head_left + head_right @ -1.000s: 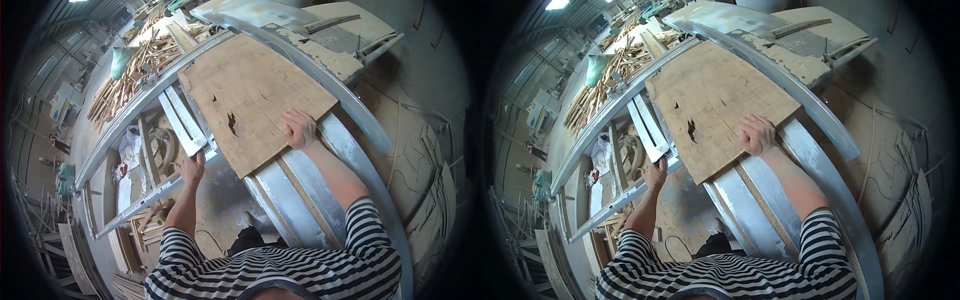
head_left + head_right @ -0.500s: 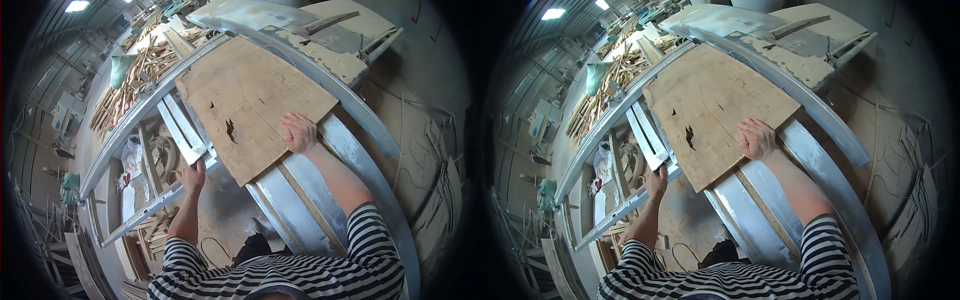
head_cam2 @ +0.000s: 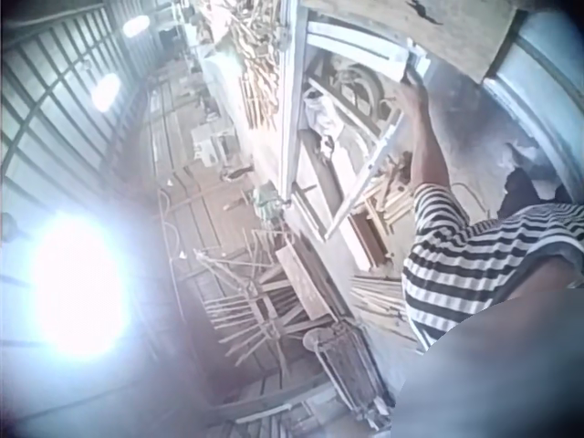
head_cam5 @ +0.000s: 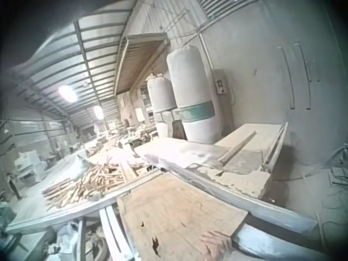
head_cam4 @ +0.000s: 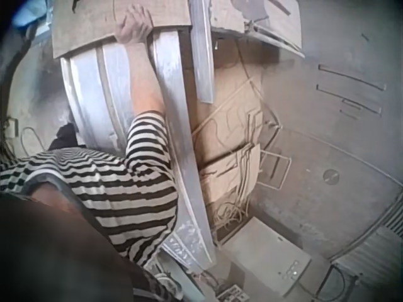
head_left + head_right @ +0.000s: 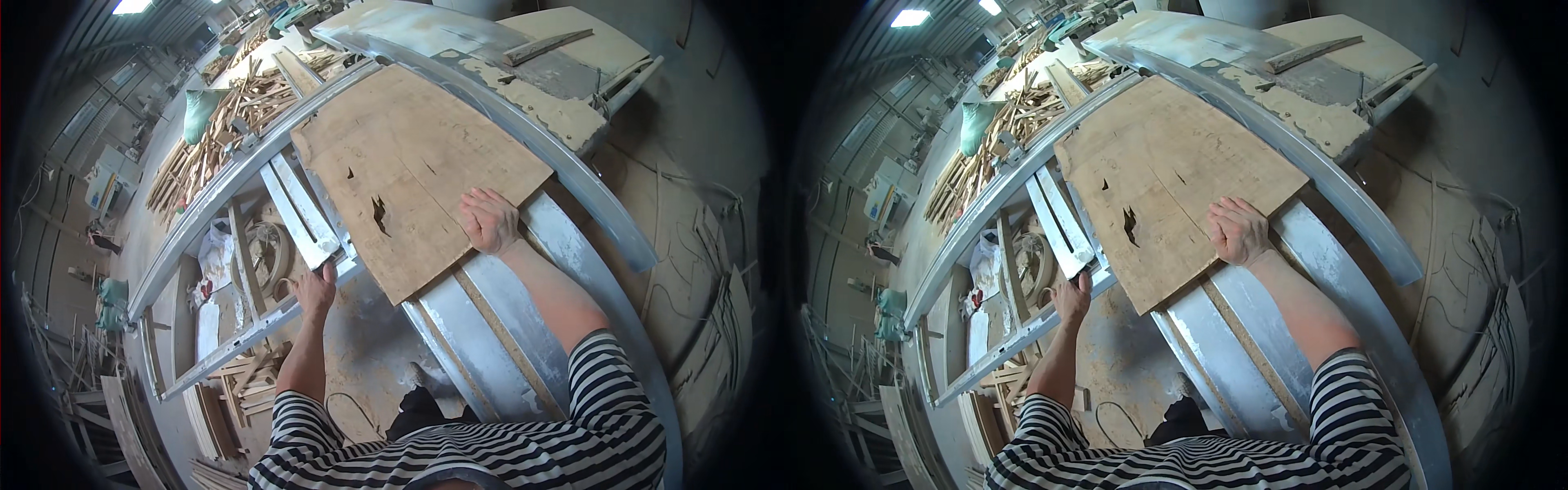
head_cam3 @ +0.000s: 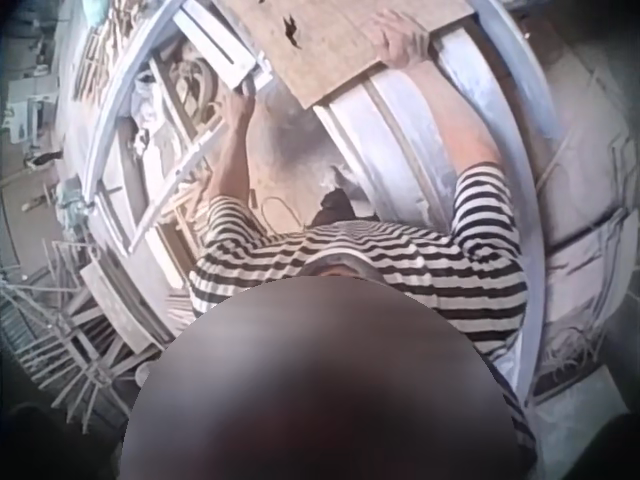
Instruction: Operating a sliding table saw to trim and cut wooden panels in a factory.
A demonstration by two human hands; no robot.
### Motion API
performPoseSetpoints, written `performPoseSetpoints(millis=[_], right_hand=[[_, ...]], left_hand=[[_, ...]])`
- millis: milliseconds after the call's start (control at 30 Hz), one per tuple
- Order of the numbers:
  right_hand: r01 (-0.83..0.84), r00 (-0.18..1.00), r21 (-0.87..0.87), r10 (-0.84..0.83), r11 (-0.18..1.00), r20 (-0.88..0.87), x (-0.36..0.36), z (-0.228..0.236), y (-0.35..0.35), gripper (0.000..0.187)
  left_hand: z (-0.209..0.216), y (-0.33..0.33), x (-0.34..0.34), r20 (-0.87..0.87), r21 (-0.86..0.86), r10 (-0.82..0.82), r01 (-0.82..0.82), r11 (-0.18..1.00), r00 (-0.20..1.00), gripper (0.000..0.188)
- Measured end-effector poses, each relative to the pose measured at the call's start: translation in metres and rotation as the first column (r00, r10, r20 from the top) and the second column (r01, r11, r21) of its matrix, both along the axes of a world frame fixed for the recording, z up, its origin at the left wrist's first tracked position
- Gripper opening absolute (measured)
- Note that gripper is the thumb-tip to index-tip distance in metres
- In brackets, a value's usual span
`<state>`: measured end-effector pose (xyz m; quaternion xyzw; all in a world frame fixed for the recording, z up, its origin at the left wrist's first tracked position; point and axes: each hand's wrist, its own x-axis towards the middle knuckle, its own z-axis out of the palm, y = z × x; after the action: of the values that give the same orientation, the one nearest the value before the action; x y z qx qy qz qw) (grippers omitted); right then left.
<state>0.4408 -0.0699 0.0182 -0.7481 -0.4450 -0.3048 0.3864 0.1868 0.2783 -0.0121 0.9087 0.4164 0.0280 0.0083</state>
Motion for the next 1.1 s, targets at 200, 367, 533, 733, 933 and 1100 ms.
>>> performPoseSetpoints(millis=[200, 367, 533, 733, 933, 1100], right_hand=[[-0.043, 0.999, 0.057, 0.041, 0.997, 0.03, -0.001, 0.002, -0.006, 0.021], [0.491, 0.871, 0.213, -0.484, 0.845, -0.088, 0.025, -0.007, -0.025, 0.018], [0.718, 0.651, 0.106, -0.608, 0.688, -0.454, 0.059, -0.018, -0.054, 0.033], [0.754, 0.235, -0.314, -0.683, 0.578, -0.692, 0.077, -0.009, -0.062, 0.055], [0.697, 0.441, -0.13, -0.564, 0.705, -0.699, 0.097, -0.011, -0.076, 0.055], [0.649, 0.381, -0.196, -0.538, 0.735, -0.752, 0.102, -0.023, -0.081, 0.058]], left_hand=[[0.002, -0.005, -0.002, 0.076, -0.005, -0.006, 0.006, 1.0, 0.997, 0.066], [0.001, -0.005, -0.003, 0.117, 0.045, -0.026, 0.021, 0.999, 0.993, 0.061], [-0.003, -0.015, -0.005, 0.335, 0.058, -0.016, -0.004, 0.998, 0.942, 0.051], [0.017, -0.051, 0.037, 0.855, -0.169, 0.017, 0.248, 0.954, 0.518, 0.045], [0.04, -0.07, 0.105, 0.807, -0.154, -0.098, 0.369, 0.917, 0.582, 0.048], [0.035, -0.074, 0.108, 0.821, -0.54, 0.251, 0.555, 0.632, 0.513, 0.053]])
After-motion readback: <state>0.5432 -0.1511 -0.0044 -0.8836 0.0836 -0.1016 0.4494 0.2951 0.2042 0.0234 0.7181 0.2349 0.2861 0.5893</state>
